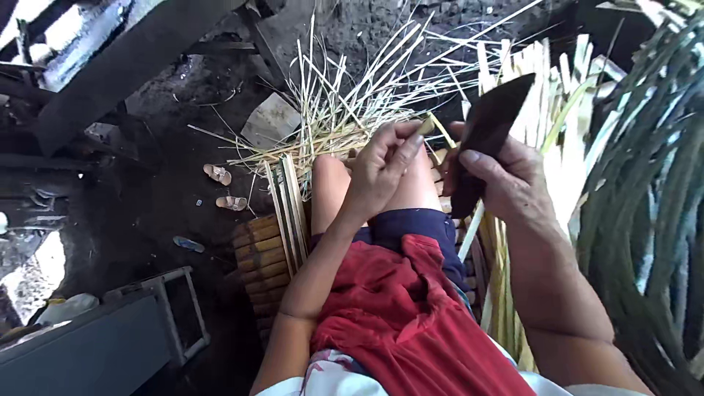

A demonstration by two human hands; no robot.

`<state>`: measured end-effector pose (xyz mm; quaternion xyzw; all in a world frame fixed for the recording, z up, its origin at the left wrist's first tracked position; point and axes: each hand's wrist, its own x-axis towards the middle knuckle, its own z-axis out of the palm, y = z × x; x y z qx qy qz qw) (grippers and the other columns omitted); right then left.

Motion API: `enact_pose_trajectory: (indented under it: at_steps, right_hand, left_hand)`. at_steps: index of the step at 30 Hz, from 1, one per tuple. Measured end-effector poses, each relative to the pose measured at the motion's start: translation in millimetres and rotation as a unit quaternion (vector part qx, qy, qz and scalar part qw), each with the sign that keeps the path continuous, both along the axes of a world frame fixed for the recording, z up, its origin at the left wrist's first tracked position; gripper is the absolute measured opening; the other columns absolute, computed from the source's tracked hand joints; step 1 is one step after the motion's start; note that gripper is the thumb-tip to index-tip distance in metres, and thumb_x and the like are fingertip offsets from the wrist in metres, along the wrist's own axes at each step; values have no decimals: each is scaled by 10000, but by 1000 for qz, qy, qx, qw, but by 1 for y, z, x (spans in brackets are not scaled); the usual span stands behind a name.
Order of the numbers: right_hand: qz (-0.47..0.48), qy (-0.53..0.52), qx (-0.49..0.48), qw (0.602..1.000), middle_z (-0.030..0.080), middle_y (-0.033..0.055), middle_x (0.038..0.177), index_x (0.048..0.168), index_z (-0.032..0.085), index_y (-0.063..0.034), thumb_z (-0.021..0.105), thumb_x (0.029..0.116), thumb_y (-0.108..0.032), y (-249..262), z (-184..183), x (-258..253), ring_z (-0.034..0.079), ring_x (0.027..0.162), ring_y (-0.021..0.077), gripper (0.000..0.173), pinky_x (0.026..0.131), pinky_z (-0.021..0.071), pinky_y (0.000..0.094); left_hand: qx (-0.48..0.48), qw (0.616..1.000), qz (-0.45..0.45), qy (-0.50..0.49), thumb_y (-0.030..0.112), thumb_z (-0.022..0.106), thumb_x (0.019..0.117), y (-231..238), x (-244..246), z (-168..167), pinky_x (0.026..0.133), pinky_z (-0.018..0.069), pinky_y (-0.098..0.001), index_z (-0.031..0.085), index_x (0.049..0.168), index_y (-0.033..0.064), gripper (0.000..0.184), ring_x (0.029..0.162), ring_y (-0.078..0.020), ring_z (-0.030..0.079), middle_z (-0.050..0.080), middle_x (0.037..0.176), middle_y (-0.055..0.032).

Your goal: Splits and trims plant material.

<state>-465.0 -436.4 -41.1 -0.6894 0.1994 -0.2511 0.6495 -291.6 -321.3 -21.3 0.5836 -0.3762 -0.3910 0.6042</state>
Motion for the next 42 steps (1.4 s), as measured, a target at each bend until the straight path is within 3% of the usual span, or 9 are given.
enact_pose_trajectory:
  at_steps: [2,4,10,14,18,27,32,35,42]
  right_hand:
    - [7,-9,35,999,690,23,910,1341,540,-111,395,1062,-133,9,14,8,603,541,83,316,468,543,228]
    - [34,-37,66,997,682,67,877,1328,557,-99,399,1058,-118,14,21,10,588,505,117,313,425,529,251]
    - [88,-91,78,989,686,100,827,1126,611,-29,416,1069,-106,15,27,10,593,484,135,218,415,537,254]
    - [97,-77,32,992,685,31,802,1089,602,-33,411,1060,-93,11,34,12,587,502,74,203,446,527,216]
    - [93,-81,47,991,690,101,830,1176,582,-48,412,1082,-122,15,18,4,596,479,157,208,406,538,273]
    - [80,-92,53,991,686,108,812,1199,573,-38,420,1076,-103,10,11,3,594,466,166,207,393,532,271]
    - [96,-103,34,989,677,54,775,1106,579,-10,426,1063,-84,3,21,14,589,483,104,175,430,532,240]
    - [105,-104,46,988,669,95,793,1206,565,-29,431,1076,-110,7,13,7,581,475,146,204,406,527,260]
    - [134,-61,-43,988,618,14,803,1181,519,-3,429,1061,-69,4,42,16,563,534,51,164,464,517,196]
  left_hand:
    - [-18,1000,10,12,128,509,1062,8,-10,5,451,373,-159,631,1189,46,194,538,-42,437,557,828,-27]
    - [-39,998,23,35,197,538,1065,17,-17,5,409,371,-164,648,1173,107,178,478,-55,428,540,721,-18]
    - [-44,997,50,45,277,585,1052,22,-25,10,397,383,-155,643,1063,165,126,462,-43,429,511,687,1]
    - [-40,997,47,35,279,578,1055,23,-25,9,416,395,-151,641,1044,172,124,473,-38,436,501,681,11]
    - [-40,997,53,38,273,577,1057,19,-26,9,424,400,-157,648,1040,155,139,472,-49,442,497,662,2]
    - [-34,997,54,34,287,589,1050,12,-28,4,416,389,-157,643,1030,162,137,462,-52,434,490,650,-1]
    - [-53,996,55,37,288,596,1046,11,-27,-1,434,404,-149,645,1016,169,132,495,-37,452,508,690,10]
    - [-67,996,62,23,271,597,1047,14,-26,-3,432,408,-160,646,1022,155,128,495,-49,453,512,694,0]
    - [-109,991,73,9,257,617,1036,15,-28,-3,435,395,-130,634,993,176,93,508,-3,445,541,743,38]
